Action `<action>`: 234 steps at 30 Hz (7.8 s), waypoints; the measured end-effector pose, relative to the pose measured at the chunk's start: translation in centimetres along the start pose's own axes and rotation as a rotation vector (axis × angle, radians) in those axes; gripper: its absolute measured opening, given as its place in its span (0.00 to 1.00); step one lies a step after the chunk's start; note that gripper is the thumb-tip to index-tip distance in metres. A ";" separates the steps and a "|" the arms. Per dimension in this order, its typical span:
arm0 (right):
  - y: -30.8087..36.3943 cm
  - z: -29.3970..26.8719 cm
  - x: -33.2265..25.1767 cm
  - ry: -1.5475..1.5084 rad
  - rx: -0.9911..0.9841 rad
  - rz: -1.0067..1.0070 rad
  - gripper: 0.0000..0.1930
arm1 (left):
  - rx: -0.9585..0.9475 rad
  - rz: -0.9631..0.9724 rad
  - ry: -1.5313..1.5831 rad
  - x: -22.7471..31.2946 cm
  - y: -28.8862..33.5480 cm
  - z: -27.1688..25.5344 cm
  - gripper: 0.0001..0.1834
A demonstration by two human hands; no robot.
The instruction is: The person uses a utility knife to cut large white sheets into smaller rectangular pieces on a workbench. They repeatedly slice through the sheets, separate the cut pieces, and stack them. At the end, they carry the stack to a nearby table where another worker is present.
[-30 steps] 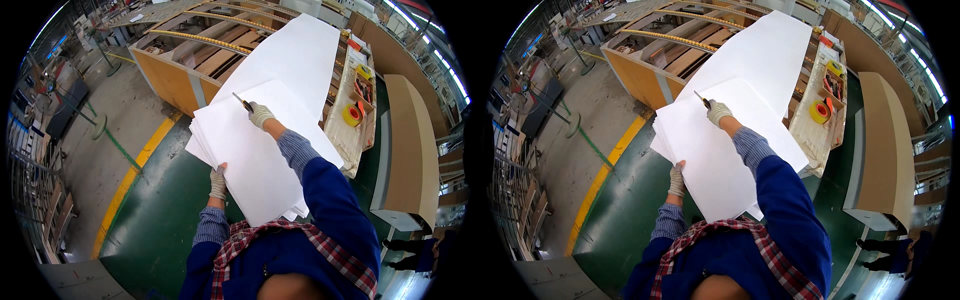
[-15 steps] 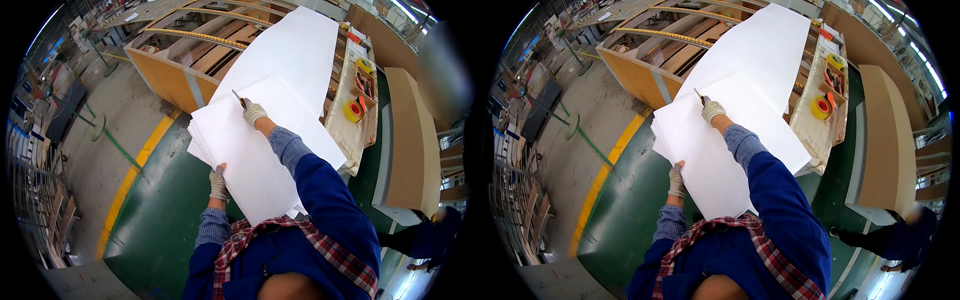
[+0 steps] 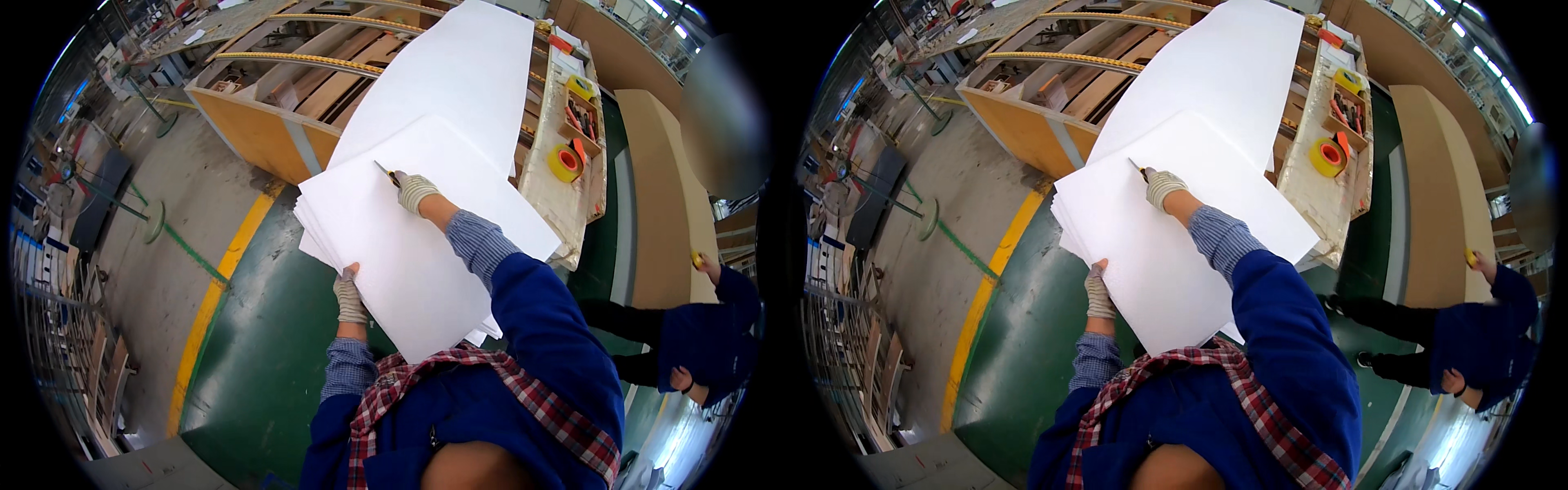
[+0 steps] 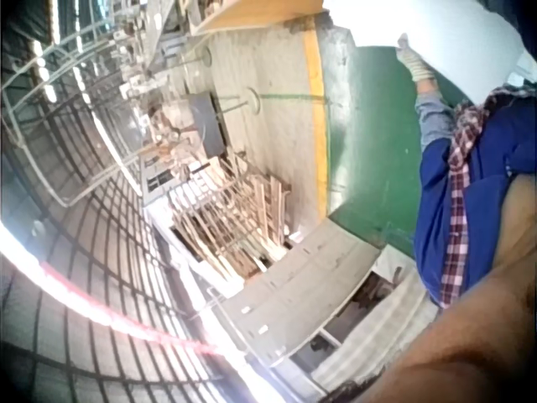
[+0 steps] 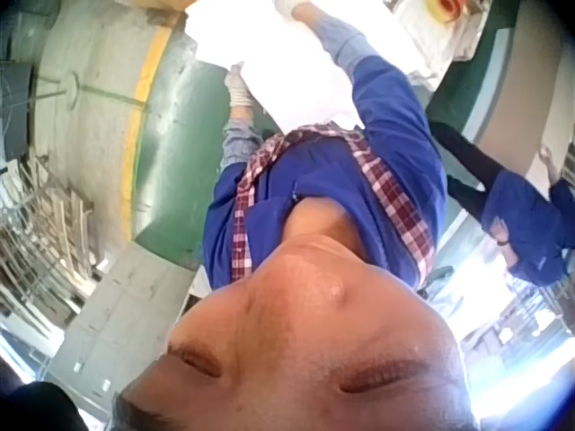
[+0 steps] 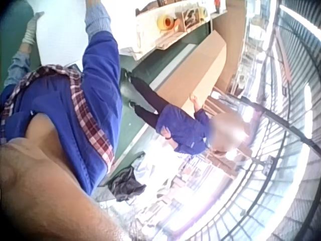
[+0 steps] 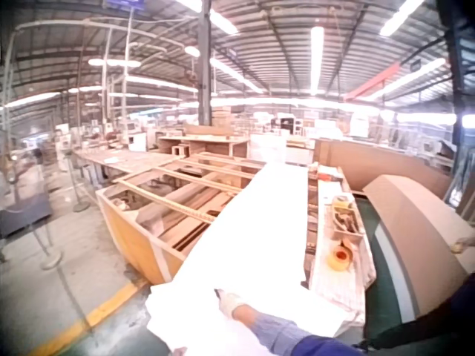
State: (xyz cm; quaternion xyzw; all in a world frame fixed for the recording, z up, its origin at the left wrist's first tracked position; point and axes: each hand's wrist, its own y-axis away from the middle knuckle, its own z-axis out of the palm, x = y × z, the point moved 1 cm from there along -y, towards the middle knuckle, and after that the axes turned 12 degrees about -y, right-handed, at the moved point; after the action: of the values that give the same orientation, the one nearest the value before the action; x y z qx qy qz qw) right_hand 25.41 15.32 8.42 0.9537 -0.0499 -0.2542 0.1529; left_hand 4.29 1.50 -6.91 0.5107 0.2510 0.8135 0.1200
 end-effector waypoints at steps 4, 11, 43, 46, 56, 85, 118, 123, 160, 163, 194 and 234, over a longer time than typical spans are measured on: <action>6.6 -1.6 1.9 -0.058 -0.032 0.032 0.21 | 0.017 -0.060 -0.029 1.4 1.3 1.5 0.21; 19.2 -1.3 8.0 -0.071 0.042 -0.101 0.22 | -0.087 -0.032 0.073 1.8 1.7 1.8 0.20; 25.5 1.2 22.2 -2.028 0.713 0.215 0.15 | -0.492 0.079 0.080 9.2 9.4 1.7 0.45; 26.3 -0.2 21.5 -2.023 0.680 0.154 0.15 | -0.428 0.075 0.064 12.0 11.7 -1.4 0.47; 23.9 0.4 12.4 -1.665 0.510 -0.162 0.12 | -0.202 0.473 0.303 17.9 18.7 -13.0 0.45; 38.0 20.4 21.6 -1.476 0.035 0.271 0.17 | 0.213 -0.148 -0.014 -6.3 21.7 -17.9 0.38; 46.9 16.3 34.1 -1.650 0.536 0.750 0.10 | 0.051 0.023 -0.110 -27.0 0.7 6.3 0.40; 43.3 14.4 32.8 -1.655 0.468 0.476 0.09 | -0.024 -0.082 0.566 -10.8 7.9 6.9 0.44; 1.3 6.8 -15.1 -0.709 -0.101 -0.304 0.20 | 0.097 -0.137 0.065 10.8 -2.2 -17.6 0.35; -3.9 9.1 -18.7 -0.411 -0.004 -0.418 0.22 | 0.217 -0.057 0.029 10.3 -2.7 -17.1 0.38; -8.1 11.6 -22.9 -0.037 -0.179 -0.410 0.21 | 0.336 0.258 -0.076 15.0 1.8 -12.1 0.19; 9.5 5.9 3.8 -1.787 0.408 0.124 0.13 | 0.120 0.074 -0.014 20.8 2.2 -23.1 0.28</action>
State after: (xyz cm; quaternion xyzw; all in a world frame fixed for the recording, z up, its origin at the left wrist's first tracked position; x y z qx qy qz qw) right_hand 25.58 4.09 4.79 0.4065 -0.2443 -0.8746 -0.1005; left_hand -25.55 2.37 2.15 0.5314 0.2795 0.7974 0.0605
